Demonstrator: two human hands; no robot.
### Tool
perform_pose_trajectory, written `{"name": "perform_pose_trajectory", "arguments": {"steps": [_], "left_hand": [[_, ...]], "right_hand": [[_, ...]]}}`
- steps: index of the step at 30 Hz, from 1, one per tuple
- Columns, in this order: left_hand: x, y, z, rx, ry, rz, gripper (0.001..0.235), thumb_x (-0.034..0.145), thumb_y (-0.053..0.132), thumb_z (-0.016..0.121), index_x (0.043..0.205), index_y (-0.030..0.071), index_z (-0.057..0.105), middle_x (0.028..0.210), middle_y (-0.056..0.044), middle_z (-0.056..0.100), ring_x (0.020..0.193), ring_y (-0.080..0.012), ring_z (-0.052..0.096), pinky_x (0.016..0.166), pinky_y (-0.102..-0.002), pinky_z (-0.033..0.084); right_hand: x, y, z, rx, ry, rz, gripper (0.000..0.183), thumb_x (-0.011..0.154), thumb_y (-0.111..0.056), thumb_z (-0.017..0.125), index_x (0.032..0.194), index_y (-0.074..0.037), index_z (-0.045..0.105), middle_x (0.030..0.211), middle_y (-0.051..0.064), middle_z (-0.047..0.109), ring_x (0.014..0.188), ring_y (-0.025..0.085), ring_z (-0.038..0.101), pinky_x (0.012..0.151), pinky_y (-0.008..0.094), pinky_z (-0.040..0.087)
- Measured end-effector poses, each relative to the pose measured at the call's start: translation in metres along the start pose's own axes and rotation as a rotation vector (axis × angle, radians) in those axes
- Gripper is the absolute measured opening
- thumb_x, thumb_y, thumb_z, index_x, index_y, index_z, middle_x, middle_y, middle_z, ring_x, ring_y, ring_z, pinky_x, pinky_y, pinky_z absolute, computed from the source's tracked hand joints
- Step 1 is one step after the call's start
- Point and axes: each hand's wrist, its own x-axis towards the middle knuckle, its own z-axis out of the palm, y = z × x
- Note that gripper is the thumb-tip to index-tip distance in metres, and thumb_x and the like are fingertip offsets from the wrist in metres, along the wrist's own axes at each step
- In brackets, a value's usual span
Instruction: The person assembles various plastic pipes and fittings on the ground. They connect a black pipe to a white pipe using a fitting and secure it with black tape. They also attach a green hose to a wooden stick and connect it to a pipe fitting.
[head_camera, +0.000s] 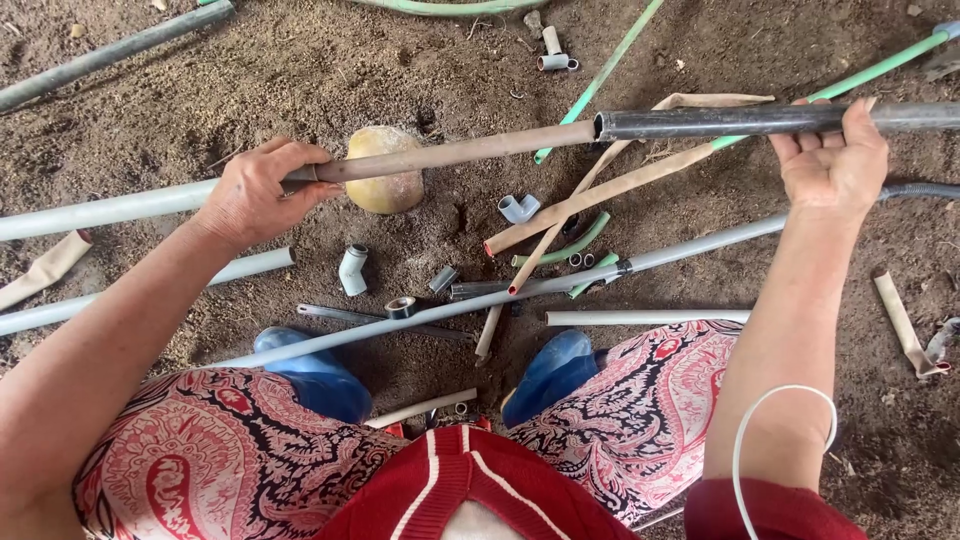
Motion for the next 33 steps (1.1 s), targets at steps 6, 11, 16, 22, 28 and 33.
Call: {"name": "perform_pose_trajectory", "arguments": {"steps": [6,11,16,22,28,33], "left_hand": [[-0.001,0.000,-0.001,0.028,0.014,0.024,0.023,0.084,0.004,0.072,0.102,-0.007,0.064,0.082,-0.013,0.067,0.066,-0.0166,0.059,0.047,-0.023,0.051],[-0.002,-0.002,0.001,0.012,0.008,0.011,0.023,0.083,0.005,0.073,0.101,-0.006,0.064,0.081,-0.012,0.067,0.064,-0.0154,0.058,0.047,-0.022,0.051],[-0.001,0.001,-0.001,-0.019,0.008,0.017,0.021,0.083,0.003,0.072,0.099,-0.006,0.064,0.081,-0.012,0.067,0.064,-0.0150,0.059,0.049,-0.022,0.052],[-0.003,-0.002,-0.001,0.001,-0.013,-0.025,0.029,0.080,0.009,0.075,0.104,-0.006,0.065,0.082,-0.012,0.067,0.060,-0.0150,0.060,0.046,-0.022,0.051],[-0.003,-0.002,-0.001,0.017,-0.030,-0.027,0.029,0.078,0.006,0.075,0.103,-0.004,0.065,0.083,-0.012,0.069,0.060,-0.0155,0.062,0.048,-0.022,0.054],[-0.001,-0.008,0.008,0.025,-0.028,0.018,0.023,0.081,0.004,0.072,0.101,-0.005,0.064,0.077,-0.012,0.069,0.055,-0.0147,0.061,0.039,-0.019,0.052]], "right_hand": [[0.001,-0.002,-0.004,-0.013,-0.008,-0.010,0.011,0.092,-0.007,0.050,0.097,0.002,0.051,0.078,0.016,0.060,0.083,0.032,0.070,0.099,0.061,0.063],[0.000,0.000,-0.001,-0.048,0.004,-0.006,0.009,0.092,-0.007,0.051,0.098,0.000,0.052,0.079,0.015,0.060,0.083,0.030,0.070,0.097,0.058,0.064],[-0.003,0.002,0.002,-0.068,-0.014,0.006,0.009,0.093,-0.009,0.049,0.096,-0.001,0.053,0.077,0.014,0.063,0.081,0.028,0.071,0.097,0.055,0.065],[-0.008,0.003,0.008,-0.021,0.027,0.013,0.015,0.091,-0.005,0.051,0.102,0.003,0.050,0.082,0.017,0.060,0.082,0.029,0.066,0.092,0.051,0.063],[-0.010,0.006,0.012,-0.027,0.025,0.019,0.021,0.089,-0.007,0.052,0.105,0.006,0.051,0.086,0.019,0.058,0.086,0.030,0.065,0.093,0.050,0.063],[-0.035,0.023,0.033,-0.040,-0.006,0.108,0.015,0.091,-0.004,0.053,0.103,0.004,0.051,0.082,0.015,0.058,0.082,0.027,0.064,0.090,0.046,0.062]]}}
